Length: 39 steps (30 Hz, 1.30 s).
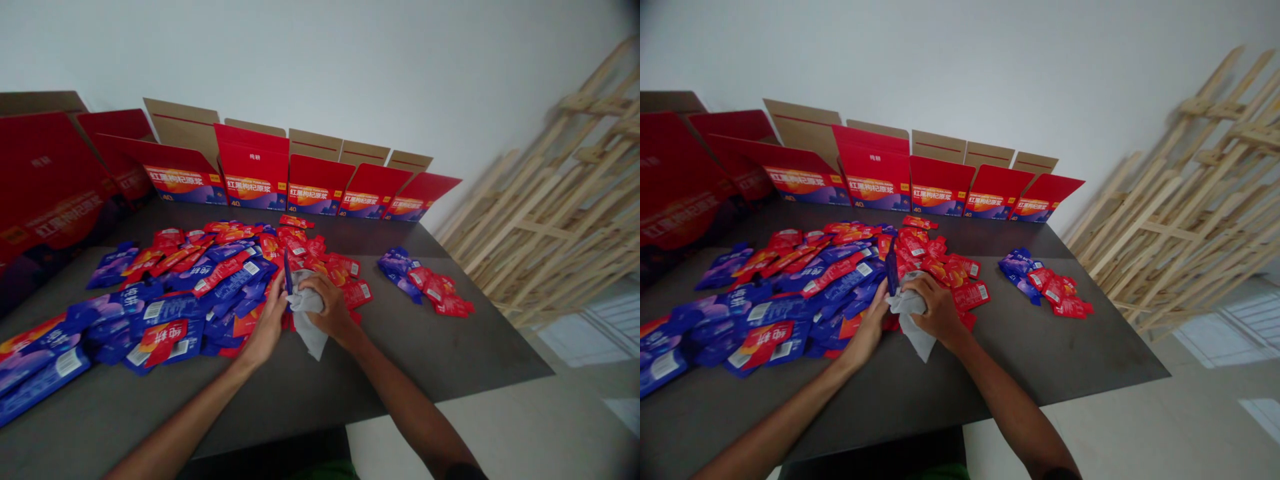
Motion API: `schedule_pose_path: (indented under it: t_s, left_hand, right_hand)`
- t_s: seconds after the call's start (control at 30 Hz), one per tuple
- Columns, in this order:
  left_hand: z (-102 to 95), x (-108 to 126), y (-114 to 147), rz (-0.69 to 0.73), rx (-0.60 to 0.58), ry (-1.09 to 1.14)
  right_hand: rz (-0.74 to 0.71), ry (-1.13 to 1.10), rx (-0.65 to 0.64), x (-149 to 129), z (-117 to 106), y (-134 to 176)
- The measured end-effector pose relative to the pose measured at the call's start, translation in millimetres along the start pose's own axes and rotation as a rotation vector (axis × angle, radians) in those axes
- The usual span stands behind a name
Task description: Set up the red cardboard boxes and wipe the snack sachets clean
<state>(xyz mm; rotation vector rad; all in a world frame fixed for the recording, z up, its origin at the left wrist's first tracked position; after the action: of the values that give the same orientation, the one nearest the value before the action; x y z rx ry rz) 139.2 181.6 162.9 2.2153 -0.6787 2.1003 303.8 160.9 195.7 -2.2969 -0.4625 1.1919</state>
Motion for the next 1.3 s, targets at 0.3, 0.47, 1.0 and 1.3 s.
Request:
schedule_pose_path:
  t_s: [0.3, 0.47, 1.0, 1.3]
  left_hand:
    - [3.3, 24.5, -8.3, -0.276, 0.191, 0.622]
    - [-3.7, 22.0, -14.4, -0.222, 0.311, 0.584]
    - [5.6, 21.6, 8.7, 0.09, -0.204, -0.192]
    - [0.4, 14.0, 8.4, 0.087, -0.06, -0.21]
  right_hand:
    - [-0.04, -0.037, 0.144, -6.5, -12.4, -3.3]
    - [-0.121, 0.004, 0.047, -3.0, -16.8, -1.0]
    - [-0.037, 0.084, 0.218, -0.8, -19.1, -1.7]
    - [-0.037, 0.088, 0.041, -1.4, -8.8, -1.1]
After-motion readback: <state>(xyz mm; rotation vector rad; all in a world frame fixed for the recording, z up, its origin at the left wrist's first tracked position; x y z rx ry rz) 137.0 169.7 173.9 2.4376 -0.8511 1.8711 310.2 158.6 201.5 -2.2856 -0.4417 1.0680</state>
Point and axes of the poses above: each hand's wrist, its own y-axis away from the middle knuckle, its own z-axis out of the palm, x = y × z, the point moved 2 cm from there along -y, towards the middle knuckle, and after that the axes turned 9 degrees about z, right-handed, at the moved point
